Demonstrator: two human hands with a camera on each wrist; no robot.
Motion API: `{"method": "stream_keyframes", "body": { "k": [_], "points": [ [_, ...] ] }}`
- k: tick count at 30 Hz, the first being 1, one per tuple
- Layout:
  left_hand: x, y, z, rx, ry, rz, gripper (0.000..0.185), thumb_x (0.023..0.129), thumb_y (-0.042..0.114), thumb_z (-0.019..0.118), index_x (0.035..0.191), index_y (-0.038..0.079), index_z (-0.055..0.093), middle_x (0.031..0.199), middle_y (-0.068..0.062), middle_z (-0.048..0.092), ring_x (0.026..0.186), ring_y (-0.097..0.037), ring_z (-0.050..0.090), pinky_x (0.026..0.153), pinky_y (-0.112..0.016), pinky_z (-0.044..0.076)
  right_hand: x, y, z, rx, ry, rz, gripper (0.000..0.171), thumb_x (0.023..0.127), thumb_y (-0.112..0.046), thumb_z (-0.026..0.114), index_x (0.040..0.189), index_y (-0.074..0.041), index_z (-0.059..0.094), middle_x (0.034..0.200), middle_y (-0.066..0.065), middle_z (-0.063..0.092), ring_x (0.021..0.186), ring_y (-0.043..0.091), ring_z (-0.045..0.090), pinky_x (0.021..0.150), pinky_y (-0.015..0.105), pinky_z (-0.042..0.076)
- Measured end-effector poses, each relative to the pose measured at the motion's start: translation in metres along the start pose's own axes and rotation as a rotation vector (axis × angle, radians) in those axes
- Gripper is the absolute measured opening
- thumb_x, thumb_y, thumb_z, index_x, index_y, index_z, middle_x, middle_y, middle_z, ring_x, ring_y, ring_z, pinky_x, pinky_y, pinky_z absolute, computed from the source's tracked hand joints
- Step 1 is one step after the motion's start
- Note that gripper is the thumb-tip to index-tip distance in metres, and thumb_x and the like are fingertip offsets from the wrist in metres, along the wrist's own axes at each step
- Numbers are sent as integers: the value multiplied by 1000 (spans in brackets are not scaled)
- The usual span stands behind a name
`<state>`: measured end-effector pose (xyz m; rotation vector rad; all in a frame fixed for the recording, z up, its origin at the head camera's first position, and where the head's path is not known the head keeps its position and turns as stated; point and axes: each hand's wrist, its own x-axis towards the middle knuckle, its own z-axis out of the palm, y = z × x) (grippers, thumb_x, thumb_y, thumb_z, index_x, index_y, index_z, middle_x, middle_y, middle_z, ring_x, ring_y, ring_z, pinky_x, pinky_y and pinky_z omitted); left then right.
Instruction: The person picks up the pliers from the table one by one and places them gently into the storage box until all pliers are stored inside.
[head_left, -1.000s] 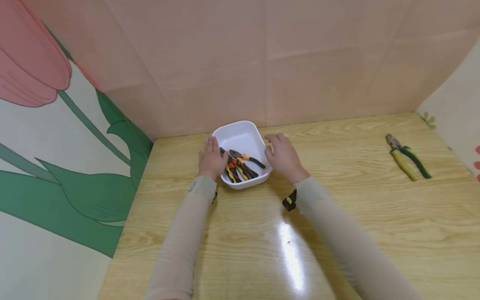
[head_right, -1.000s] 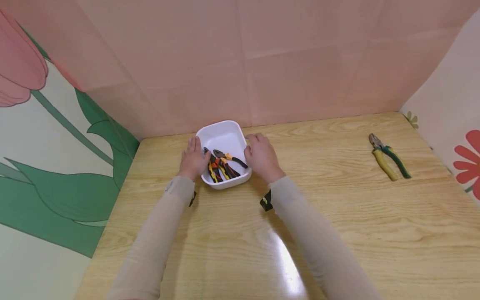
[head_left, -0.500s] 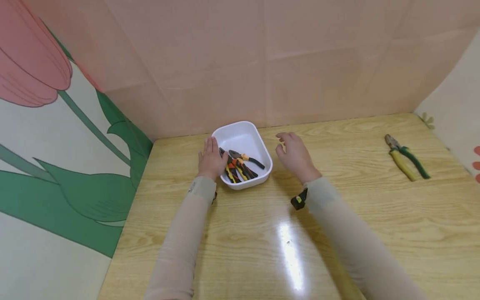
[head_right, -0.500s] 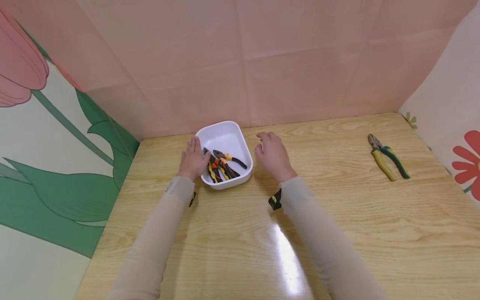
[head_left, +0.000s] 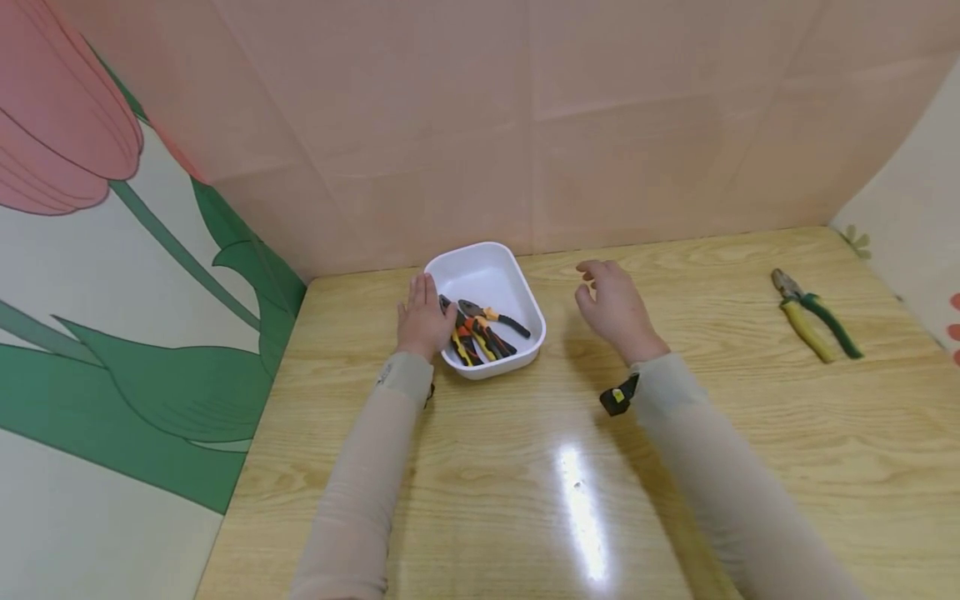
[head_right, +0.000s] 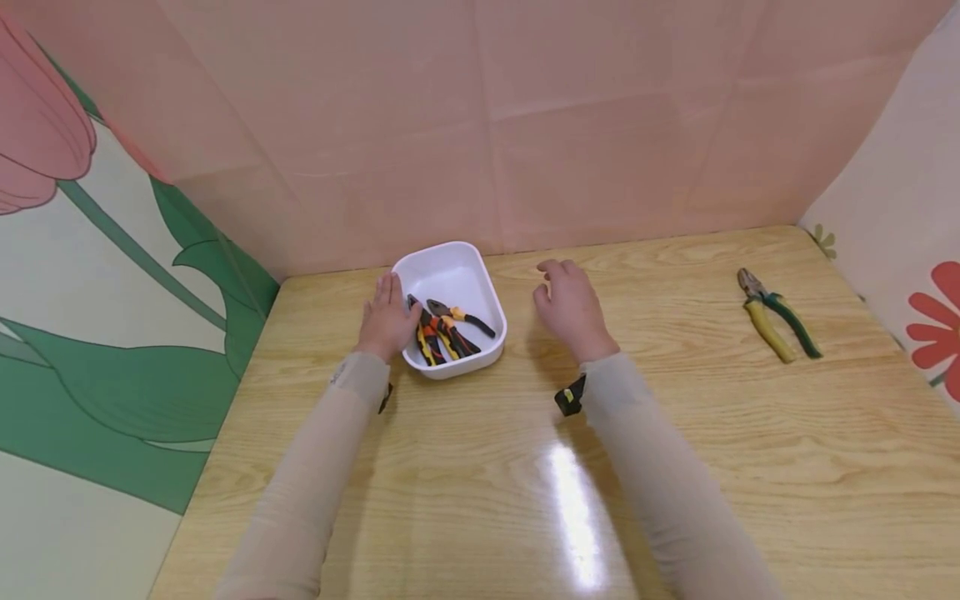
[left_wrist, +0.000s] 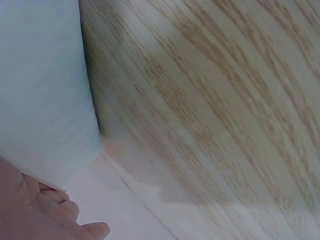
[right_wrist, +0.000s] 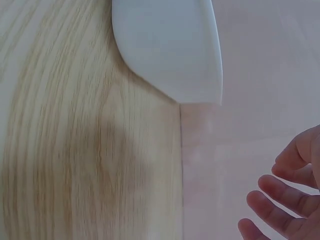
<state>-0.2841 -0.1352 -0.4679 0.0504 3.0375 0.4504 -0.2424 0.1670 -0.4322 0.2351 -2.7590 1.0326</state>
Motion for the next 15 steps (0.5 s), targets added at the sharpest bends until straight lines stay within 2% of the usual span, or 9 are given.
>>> {"method": "stream_keyframes", "body": {
  "k": [10,15],
  "points": [
    [2,3,-1,1,5,15,79,107,46,38,162,3,2,170,-15,2,157,-31,1,124,-58,11,2,12,-18,-3,19,-9,41,99,-8,44,135,10,53,123,30,55,111,47,55,95,60,48],
    [0,1,-1,-1,-5,4,79,107,46,37,162,3,1,170,-15,1,157,-30,0,124,-57,10,2,17,-24,10,24,13,41,100,-8,45,135,11,52,123,31,54,112,47,54,95,61,47]
  ]
}}
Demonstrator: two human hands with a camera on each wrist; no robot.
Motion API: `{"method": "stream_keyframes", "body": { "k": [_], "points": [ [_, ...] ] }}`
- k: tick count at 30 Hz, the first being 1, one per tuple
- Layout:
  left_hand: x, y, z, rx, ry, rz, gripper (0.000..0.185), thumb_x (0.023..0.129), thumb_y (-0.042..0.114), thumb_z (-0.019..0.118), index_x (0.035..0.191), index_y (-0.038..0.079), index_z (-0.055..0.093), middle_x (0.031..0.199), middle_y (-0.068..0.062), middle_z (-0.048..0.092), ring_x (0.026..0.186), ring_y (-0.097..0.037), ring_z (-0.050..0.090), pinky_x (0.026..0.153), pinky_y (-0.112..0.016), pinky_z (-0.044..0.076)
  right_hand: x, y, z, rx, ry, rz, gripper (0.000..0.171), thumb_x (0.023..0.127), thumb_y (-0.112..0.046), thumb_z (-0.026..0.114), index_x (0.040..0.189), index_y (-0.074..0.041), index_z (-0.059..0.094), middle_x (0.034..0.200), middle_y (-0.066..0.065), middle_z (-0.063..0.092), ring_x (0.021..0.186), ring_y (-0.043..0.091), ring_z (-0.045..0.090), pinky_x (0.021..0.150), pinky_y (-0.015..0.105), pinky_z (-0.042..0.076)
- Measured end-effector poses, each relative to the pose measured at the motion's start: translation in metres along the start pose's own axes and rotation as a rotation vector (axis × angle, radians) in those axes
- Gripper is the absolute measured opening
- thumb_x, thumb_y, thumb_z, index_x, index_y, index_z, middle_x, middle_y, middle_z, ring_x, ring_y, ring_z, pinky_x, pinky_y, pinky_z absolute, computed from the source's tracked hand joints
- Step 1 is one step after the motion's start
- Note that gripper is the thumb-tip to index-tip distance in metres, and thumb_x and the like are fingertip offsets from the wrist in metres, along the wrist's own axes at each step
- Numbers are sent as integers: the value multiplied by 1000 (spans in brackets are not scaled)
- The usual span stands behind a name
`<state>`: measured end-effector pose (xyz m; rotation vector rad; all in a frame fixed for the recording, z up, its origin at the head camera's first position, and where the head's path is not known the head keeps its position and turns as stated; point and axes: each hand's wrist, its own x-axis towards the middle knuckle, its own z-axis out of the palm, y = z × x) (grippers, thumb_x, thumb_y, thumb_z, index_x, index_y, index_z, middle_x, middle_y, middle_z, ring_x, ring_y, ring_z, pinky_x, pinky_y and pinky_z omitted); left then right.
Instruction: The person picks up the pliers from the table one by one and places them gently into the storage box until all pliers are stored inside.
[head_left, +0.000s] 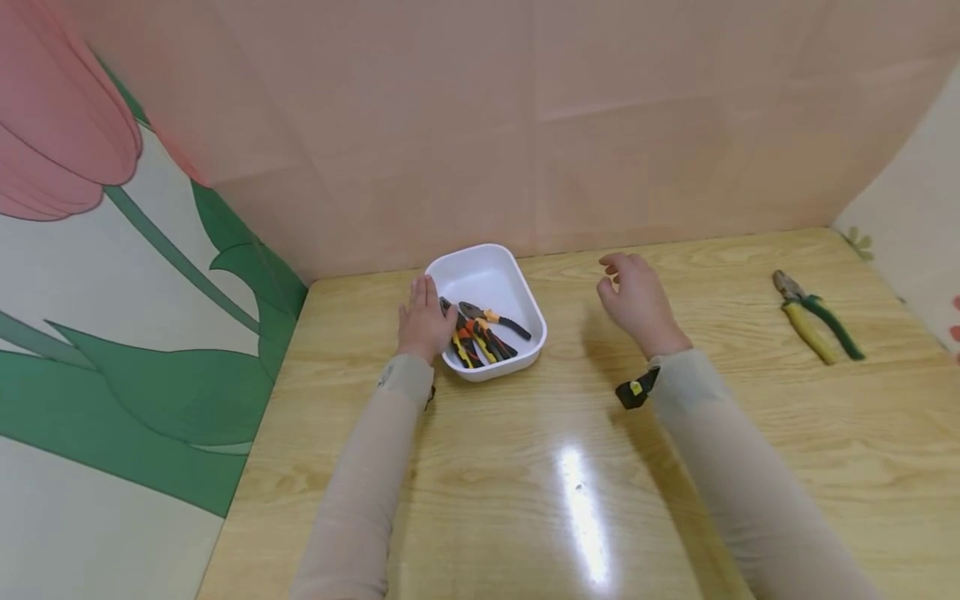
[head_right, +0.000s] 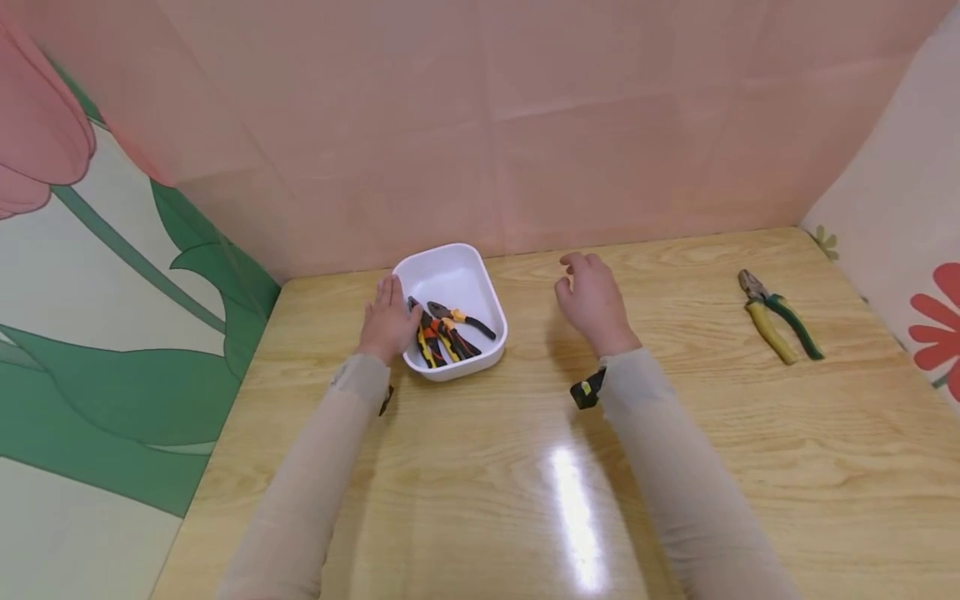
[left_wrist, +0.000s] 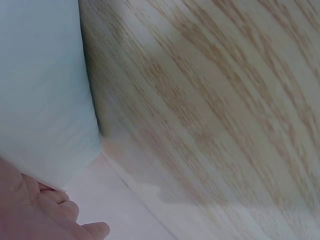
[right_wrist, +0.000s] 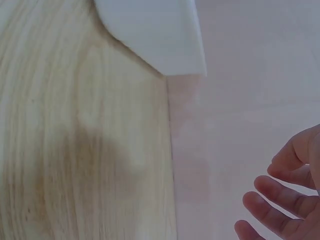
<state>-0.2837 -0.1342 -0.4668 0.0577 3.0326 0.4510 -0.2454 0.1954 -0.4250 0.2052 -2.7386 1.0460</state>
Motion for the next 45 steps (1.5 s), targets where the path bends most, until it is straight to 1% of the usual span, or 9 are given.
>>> {"method": "stream_keyframes", "body": {
  "k": [3,8,16,24,30,38,45],
  "points": [
    [-1,-1,1,-9,5,-3,79,107,45,38,162,3,2,170,-15,1,156,-29,-2,124,-57,10,0,4,-4,21,4,22,42,100,-9,45,137,11,51,124,31,54,113,47,53,96,61,47],
    [1,-2,3,-15,14,2,79,107,45,38,162,3,1,170,-15,0,156,-29,-2,124,-57,10,-1,10,-12,29,15,53,43,101,-10,43,138,10,50,126,31,52,115,48,53,97,62,46],
    [3,-1,1,0,20,9,79,107,45,37,162,2,1,170,-15,0,156,-31,1,124,-58,11,1,24,-28,34,48,58,43,100,-10,44,136,13,50,122,33,53,112,49,53,97,63,44],
    [3,-3,2,-1,29,3,78,107,45,39,162,3,3,170,-14,2,157,-30,1,124,-57,11,-4,43,-39,35,34,94,43,101,-12,42,137,12,49,125,34,52,113,50,52,95,65,44],
    [2,-3,2,-2,11,-5,79,107,46,38,162,4,1,170,-13,0,156,-28,-2,124,-57,10,-8,57,-47,10,26,107,45,101,-14,40,137,11,50,124,34,53,112,51,53,91,65,45],
    [0,-1,2,-7,2,-15,79,107,46,38,162,5,-1,170,-13,0,157,-28,-1,124,-56,10,-14,75,-58,-21,21,136,45,101,-15,40,137,12,49,124,36,53,111,53,53,89,66,46],
    [1,-1,3,-19,21,-12,78,107,46,39,163,5,2,170,-13,2,157,-28,1,124,-57,11,-21,93,-70,-29,13,164,48,103,-18,37,138,12,47,125,38,51,111,55,51,86,68,45]
  ]
}}
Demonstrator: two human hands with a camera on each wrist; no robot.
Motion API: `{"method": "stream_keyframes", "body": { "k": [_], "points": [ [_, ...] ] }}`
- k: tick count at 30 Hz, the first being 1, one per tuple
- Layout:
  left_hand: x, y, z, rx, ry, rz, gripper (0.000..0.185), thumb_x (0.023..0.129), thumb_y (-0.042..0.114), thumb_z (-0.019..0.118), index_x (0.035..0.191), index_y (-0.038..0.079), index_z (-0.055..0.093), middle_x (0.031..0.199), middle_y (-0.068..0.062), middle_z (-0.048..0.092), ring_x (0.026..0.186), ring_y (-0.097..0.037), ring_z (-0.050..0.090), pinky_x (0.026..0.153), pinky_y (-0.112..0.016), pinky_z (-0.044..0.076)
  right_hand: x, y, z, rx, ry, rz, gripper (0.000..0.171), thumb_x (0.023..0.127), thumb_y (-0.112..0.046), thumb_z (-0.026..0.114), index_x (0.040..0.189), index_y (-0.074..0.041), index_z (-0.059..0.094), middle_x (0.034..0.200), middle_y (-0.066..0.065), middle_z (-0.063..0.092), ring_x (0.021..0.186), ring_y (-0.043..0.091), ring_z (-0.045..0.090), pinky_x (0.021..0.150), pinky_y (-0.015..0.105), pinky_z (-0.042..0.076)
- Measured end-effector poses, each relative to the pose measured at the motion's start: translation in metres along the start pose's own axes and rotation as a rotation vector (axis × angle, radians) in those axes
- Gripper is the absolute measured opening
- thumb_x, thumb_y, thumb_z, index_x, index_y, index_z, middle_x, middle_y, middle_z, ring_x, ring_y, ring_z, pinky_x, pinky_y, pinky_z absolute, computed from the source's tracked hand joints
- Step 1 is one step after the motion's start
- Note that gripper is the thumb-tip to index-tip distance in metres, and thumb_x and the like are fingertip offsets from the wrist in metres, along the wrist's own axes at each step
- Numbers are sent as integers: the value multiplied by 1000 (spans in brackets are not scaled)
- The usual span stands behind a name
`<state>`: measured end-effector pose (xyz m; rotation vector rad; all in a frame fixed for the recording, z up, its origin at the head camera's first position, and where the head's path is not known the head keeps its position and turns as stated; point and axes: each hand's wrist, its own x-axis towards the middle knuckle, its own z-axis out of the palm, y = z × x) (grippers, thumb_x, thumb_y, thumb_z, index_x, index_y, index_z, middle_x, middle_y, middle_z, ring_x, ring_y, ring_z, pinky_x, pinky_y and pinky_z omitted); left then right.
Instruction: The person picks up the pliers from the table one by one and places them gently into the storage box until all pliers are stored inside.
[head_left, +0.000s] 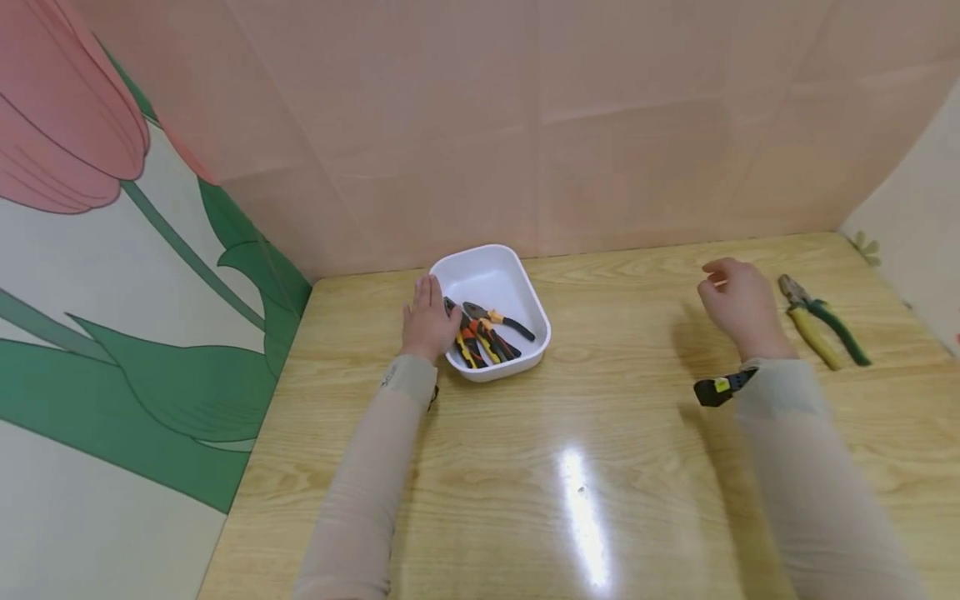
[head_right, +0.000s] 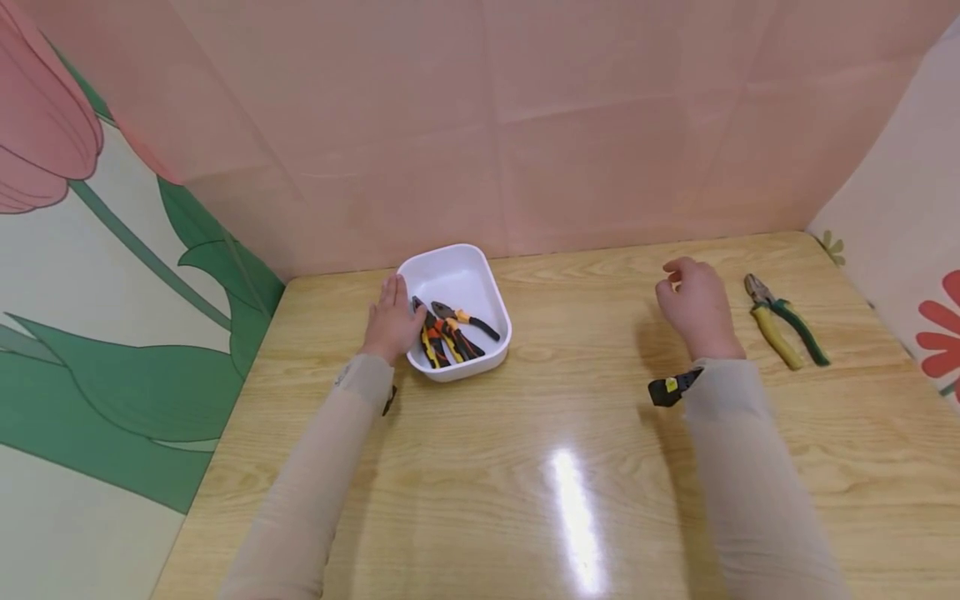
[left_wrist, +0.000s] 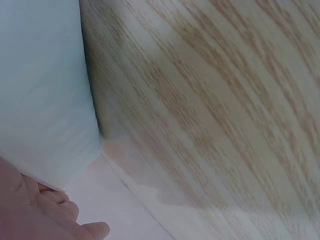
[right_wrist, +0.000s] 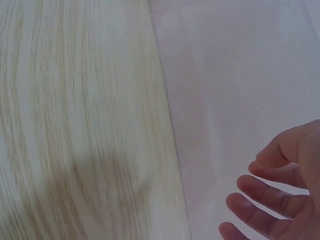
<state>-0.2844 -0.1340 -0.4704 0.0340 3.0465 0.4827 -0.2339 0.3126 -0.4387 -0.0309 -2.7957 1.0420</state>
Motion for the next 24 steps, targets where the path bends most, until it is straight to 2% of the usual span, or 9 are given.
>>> {"method": "stream_keyframes", "body": {
  "k": [5,9,14,24],
  "points": [
    [0,-1,0,-6,3,5,78,107,45,39,163,4,2,170,-14,3,157,-29,1,124,-57,11,-3,10,-11,-8,-6,39,51,104,-21,36,140,13,45,126,38,50,112,56,49,85,68,44],
    [-2,0,-1,-14,8,3,78,107,44,40,163,4,3,170,-14,4,157,-29,3,124,-57,12,-5,19,-17,-45,26,53,49,103,-21,38,138,13,47,123,38,52,111,55,50,85,68,43],
    [-1,0,0,-12,3,-1,78,107,44,39,163,5,3,170,-13,2,157,-29,2,124,-57,12,-8,31,-23,-64,53,82,48,102,-20,39,136,12,50,122,36,55,111,54,52,80,62,45],
    [-1,1,-1,-11,10,3,77,107,44,40,163,4,4,170,-14,3,157,-30,3,124,-56,12,-16,54,-39,-71,35,145,51,102,-22,37,137,13,47,125,38,51,110,53,50,74,52,44]
  ]
}}
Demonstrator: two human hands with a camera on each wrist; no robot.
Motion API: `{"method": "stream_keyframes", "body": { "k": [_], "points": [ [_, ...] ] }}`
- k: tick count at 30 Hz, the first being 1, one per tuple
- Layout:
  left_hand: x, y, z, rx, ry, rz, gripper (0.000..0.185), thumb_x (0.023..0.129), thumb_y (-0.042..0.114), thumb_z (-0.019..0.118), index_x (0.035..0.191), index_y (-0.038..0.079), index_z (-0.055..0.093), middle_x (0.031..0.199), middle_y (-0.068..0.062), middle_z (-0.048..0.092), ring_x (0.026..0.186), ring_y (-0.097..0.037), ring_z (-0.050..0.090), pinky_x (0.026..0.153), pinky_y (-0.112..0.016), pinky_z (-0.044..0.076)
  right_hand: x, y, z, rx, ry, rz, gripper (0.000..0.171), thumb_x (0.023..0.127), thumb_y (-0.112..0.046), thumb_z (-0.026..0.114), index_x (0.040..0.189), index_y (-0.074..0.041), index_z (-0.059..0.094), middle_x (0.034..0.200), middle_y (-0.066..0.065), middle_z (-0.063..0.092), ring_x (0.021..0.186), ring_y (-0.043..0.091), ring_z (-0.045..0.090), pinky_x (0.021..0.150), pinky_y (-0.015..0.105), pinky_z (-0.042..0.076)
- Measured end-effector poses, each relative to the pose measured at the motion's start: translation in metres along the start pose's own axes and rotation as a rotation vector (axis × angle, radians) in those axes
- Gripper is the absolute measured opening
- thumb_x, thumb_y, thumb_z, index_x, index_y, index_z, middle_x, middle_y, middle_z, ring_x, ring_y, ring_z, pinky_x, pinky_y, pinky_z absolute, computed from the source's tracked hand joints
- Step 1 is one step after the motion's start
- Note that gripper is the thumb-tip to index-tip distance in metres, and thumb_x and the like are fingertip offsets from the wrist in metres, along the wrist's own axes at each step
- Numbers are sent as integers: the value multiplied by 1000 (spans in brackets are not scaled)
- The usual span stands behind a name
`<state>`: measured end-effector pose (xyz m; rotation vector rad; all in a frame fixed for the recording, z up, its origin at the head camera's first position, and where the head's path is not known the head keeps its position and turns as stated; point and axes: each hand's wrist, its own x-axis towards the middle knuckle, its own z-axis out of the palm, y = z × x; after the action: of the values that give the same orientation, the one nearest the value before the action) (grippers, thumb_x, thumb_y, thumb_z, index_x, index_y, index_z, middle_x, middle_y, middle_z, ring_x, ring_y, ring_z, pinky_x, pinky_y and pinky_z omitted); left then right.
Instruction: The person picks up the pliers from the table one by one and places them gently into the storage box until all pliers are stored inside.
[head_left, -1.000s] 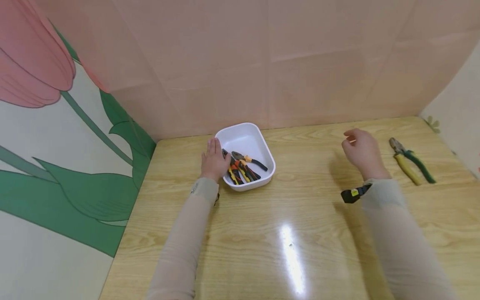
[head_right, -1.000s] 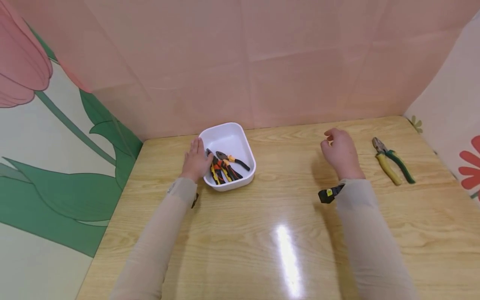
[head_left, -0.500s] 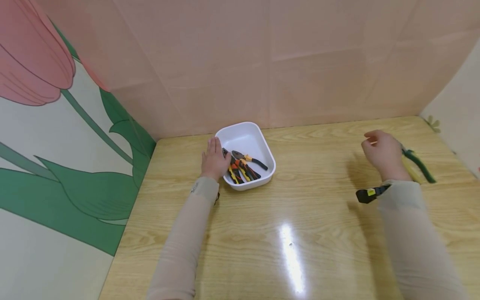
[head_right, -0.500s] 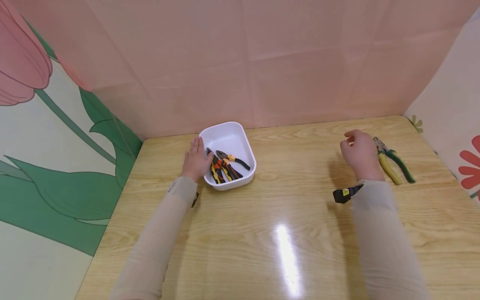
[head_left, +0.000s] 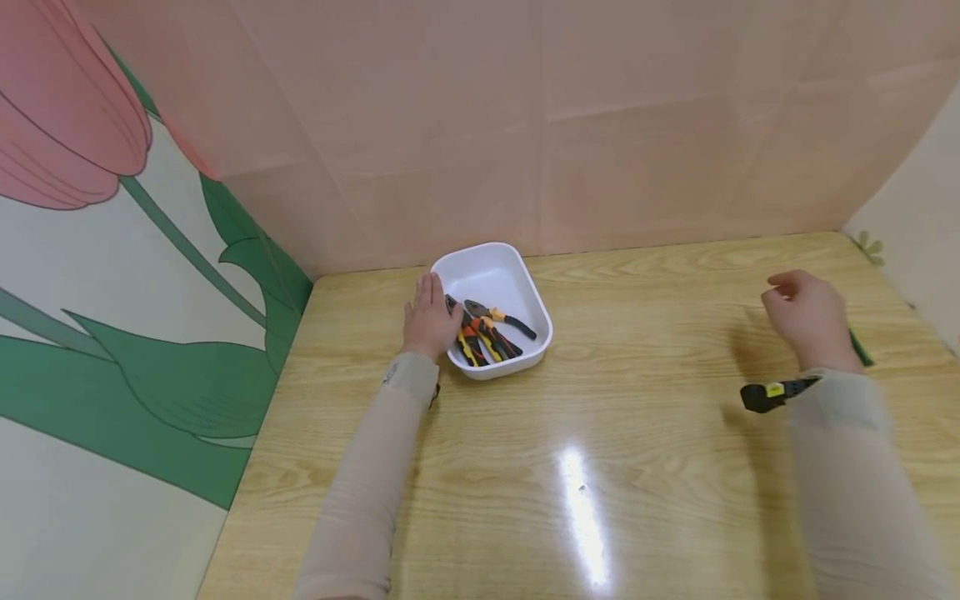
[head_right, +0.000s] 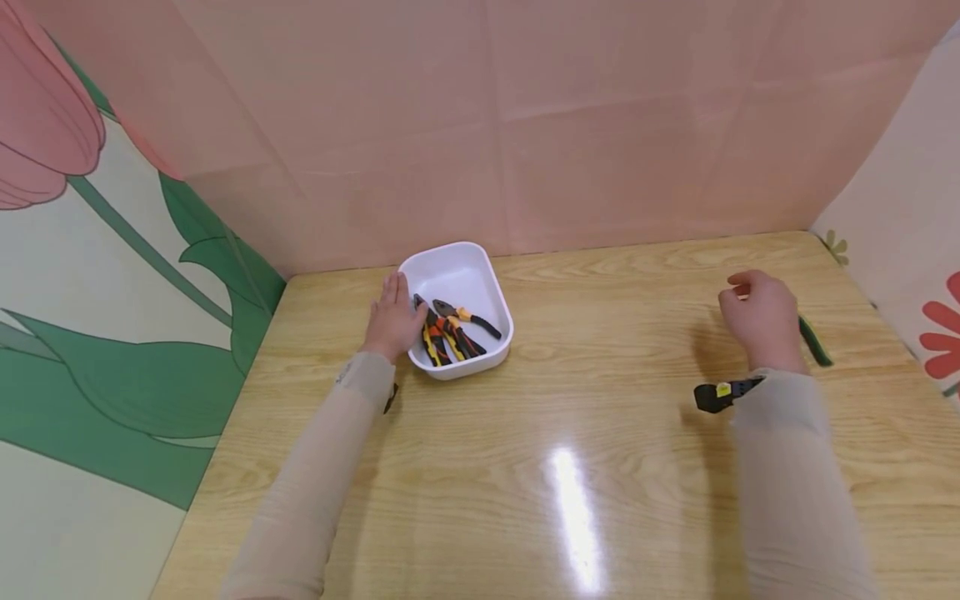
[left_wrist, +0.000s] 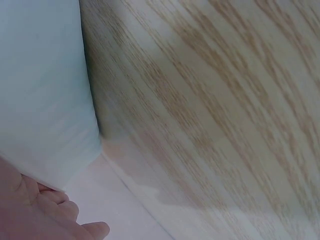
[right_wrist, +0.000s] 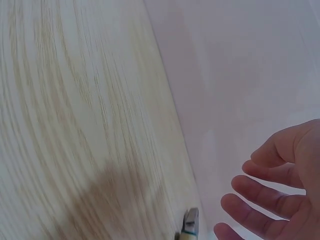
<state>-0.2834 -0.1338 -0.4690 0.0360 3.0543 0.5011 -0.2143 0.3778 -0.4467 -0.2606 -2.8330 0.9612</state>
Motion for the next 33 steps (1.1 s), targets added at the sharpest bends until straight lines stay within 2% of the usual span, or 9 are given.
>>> {"method": "stream_keyframes", "body": {
  "k": [2,5,8,10,14,17,20,26,33],
  "points": [
    [0,0,0,2,-4,1,77,107,44,39,162,4,4,170,-14,1,157,-29,2,125,-56,12,0,5,-3,0,-3,13,52,103,-23,37,139,13,46,127,38,50,112,53,49,75,52,44],
    [0,1,0,0,-8,0,77,107,44,38,162,4,3,170,-13,0,157,-28,0,125,-55,11,1,11,-9,-3,-7,39,54,104,-25,37,142,12,46,130,37,50,113,53,49,67,40,46],
    [-1,1,-1,-4,-12,-4,77,107,44,38,163,4,3,170,-11,-2,157,-27,-1,125,-55,10,0,15,-14,-17,-8,65,58,105,-33,36,141,12,46,129,37,50,112,52,50,64,38,46],
    [-1,2,-1,-1,-13,-3,77,107,45,38,163,4,3,170,-11,-2,157,-28,0,125,-54,10,0,17,-18,-31,1,66,62,106,-39,36,137,13,47,127,38,51,111,53,50,69,46,48],
    [-3,3,-3,-4,-19,-5,77,107,45,38,163,5,2,170,-12,-2,157,-28,1,125,-54,9,-1,23,-24,-40,15,71,71,105,-49,37,134,15,48,126,40,51,113,55,48,88,65,41],
    [-4,4,-5,-3,-14,-5,77,107,44,38,163,5,2,170,-12,0,157,-28,1,125,-54,10,-1,30,-28,-33,-2,84,68,105,-45,37,136,15,46,129,40,48,115,57,46,91,68,38],
    [-4,5,-5,-6,-8,-4,77,107,44,39,163,5,3,170,-13,2,157,-28,2,125,-54,11,-1,35,-32,-34,-25,91,62,105,-36,36,139,16,43,129,41,46,115,58,45,87,67,40],
    [-3,6,-3,-15,-10,-5,77,107,45,39,163,5,4,170,-13,3,157,-27,0,125,-55,11,0,41,-39,-60,-27,130,56,102,-24,36,140,18,40,130,43,44,111,56,46,73,55,45],
    [-4,7,-2,-10,-11,-5,77,107,45,39,163,5,3,170,-12,0,157,-27,1,125,-55,12,6,56,-49,-129,10,143,54,99,-19,36,134,20,42,131,44,44,115,59,44,91,68,39]
  ]
}}
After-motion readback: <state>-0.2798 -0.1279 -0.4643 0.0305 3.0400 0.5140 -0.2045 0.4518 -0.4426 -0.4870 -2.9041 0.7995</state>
